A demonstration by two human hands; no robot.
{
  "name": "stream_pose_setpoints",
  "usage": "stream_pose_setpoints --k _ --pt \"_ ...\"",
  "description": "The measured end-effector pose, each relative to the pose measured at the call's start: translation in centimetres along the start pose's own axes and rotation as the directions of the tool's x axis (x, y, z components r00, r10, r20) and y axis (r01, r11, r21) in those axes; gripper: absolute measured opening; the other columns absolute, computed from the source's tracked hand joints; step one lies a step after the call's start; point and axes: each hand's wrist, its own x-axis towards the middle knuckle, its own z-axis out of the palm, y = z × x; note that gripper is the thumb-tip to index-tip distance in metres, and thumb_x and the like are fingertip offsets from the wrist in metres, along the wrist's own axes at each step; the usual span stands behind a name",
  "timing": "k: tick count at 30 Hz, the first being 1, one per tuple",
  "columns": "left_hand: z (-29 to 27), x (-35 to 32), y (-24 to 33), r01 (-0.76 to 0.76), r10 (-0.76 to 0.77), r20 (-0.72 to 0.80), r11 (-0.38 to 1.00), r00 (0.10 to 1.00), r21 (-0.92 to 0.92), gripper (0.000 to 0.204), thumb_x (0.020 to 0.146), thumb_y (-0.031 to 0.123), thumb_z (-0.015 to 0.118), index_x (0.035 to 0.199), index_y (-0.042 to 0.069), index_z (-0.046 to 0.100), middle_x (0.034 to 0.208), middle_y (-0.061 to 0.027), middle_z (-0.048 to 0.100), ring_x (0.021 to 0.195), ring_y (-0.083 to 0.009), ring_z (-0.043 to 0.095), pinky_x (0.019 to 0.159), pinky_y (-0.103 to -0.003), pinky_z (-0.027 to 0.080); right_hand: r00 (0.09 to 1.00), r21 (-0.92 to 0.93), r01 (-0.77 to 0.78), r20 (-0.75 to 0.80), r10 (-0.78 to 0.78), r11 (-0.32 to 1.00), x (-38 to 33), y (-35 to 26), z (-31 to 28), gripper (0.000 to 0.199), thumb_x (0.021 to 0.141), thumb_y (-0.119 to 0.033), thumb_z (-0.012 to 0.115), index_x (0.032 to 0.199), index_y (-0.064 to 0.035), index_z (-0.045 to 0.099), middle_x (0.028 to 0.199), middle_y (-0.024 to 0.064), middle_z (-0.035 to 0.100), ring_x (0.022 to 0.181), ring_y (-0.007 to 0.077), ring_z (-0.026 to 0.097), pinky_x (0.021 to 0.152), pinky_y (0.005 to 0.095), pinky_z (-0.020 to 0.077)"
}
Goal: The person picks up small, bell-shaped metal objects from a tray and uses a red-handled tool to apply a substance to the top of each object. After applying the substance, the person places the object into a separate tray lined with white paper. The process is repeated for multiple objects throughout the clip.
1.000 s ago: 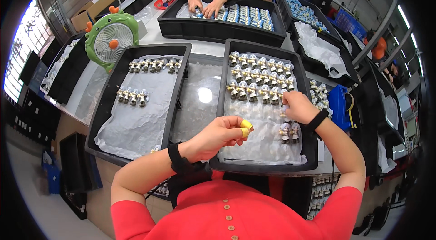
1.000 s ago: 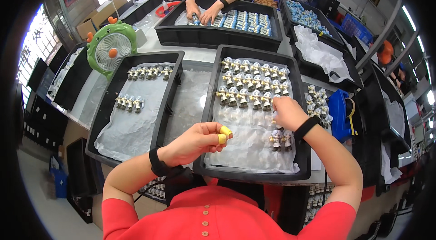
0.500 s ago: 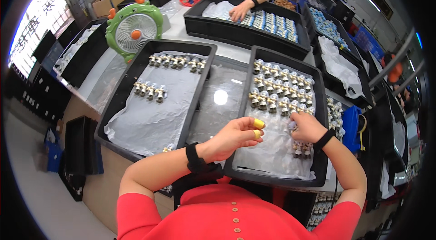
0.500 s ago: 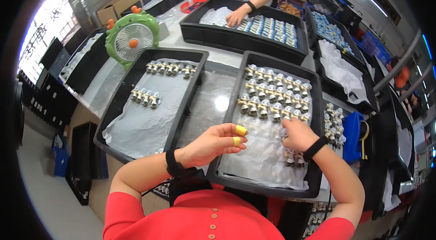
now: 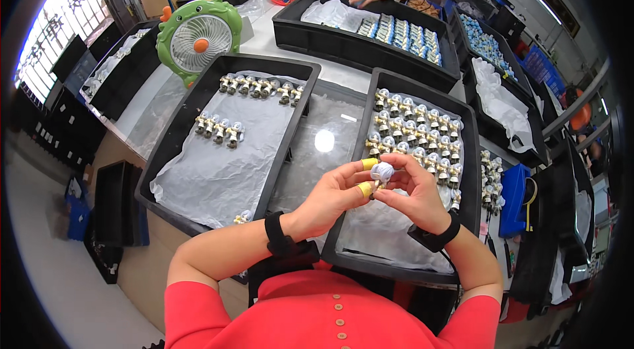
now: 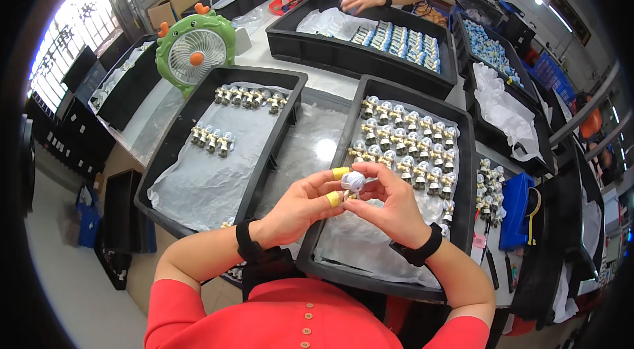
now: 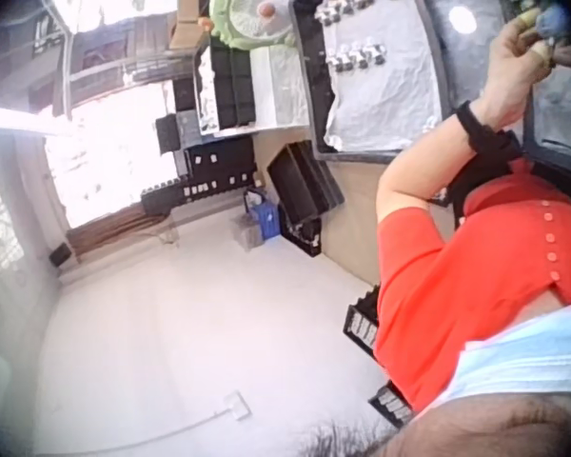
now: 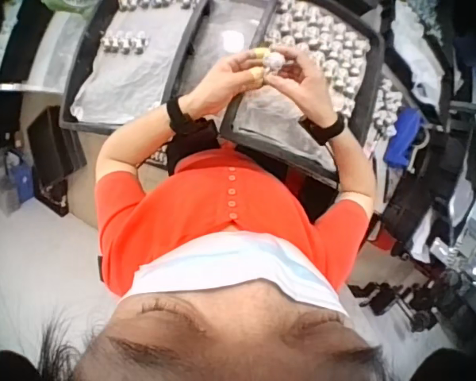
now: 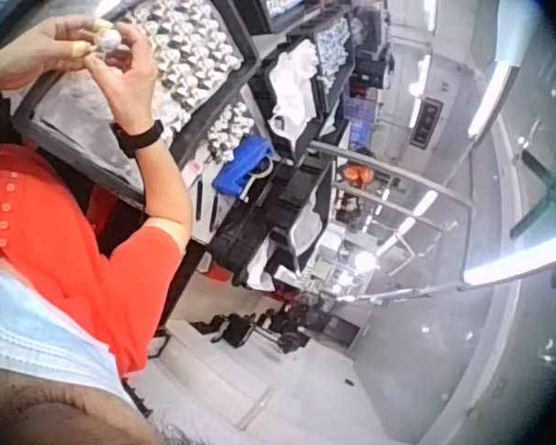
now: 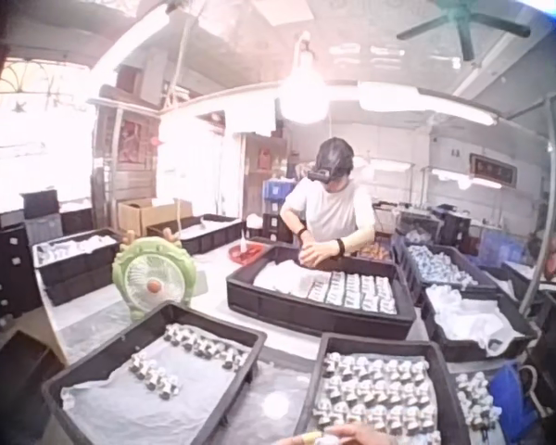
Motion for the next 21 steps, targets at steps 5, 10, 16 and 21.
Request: stream_pose_setpoints --k 5,10,16,21 --pt "0.0 -0.1 0.1 0.07 -0.071 -0.055 0.997 0.996 -0.012 0.039 0.095 0.016 0.053 0.133 0.01 0.044 0.125 -0.0015 0.053 0.113 -0.0115 0.052 0.094 -0.029 0.045 0.999 0.023 -0.021 0.045 0.02 1.0 -0.1 0.7 -0.2 0.051 0.076 -0.001 0.073 0.122 -0.0027 0.051 0.106 0.0069 0.058 0.085 0.0108 0.062 0.076 0.024 0.0533" --pt "0.2 -0.1 0.2 0.085 -0.084 -0.065 0.996 0.994 0.003 0.047 0.094 0.016 0.054 0.138 0.009 0.04 0.127 -0.0047 0.051 0.11 -0.0104 0.053 0.089 -0.026 0.046 0.999 0.005 -0.022 0.047 0.022 1.0 -0.2 1.0 -0.3 0.051 0.076 0.002 0.071 0.123 -0.0033 0.051 0.105 0.0066 0.055 0.086 0.0114 0.062 0.077 0.0244 0.0536" --pt "0.4 0.1 0.0 0.046 -0.044 -0.083 0.999 0.996 0.028 0.049 0.092 0.013 0.056 0.138 0.008 0.04 0.129 -0.0069 0.05 0.109 -0.0115 0.053 0.089 -0.026 0.047 0.998 0.11 -0.055 0.024 0.053 0.992 -0.4 1.5 -0.4 0.051 0.076 0.002 0.071 0.123 -0.004 0.052 0.105 0.0067 0.056 0.086 0.0115 0.062 0.077 0.0241 0.0533" --pt "0.3 0.0 0.0 0.042 -0.037 -0.06 0.995 0.997 0.085 0.046 0.094 0.016 0.054 0.137 0.01 0.04 0.129 -0.0039 0.05 0.113 -0.0119 0.052 0.091 -0.028 0.047 1.0 0.08 -0.023 0.015 0.022 0.997 -0.4 1.1 -0.3 0.049 0.076 -0.001 0.072 0.12 -0.0037 0.053 0.105 0.0072 0.057 0.084 0.0119 0.062 0.074 0.0242 0.0532"
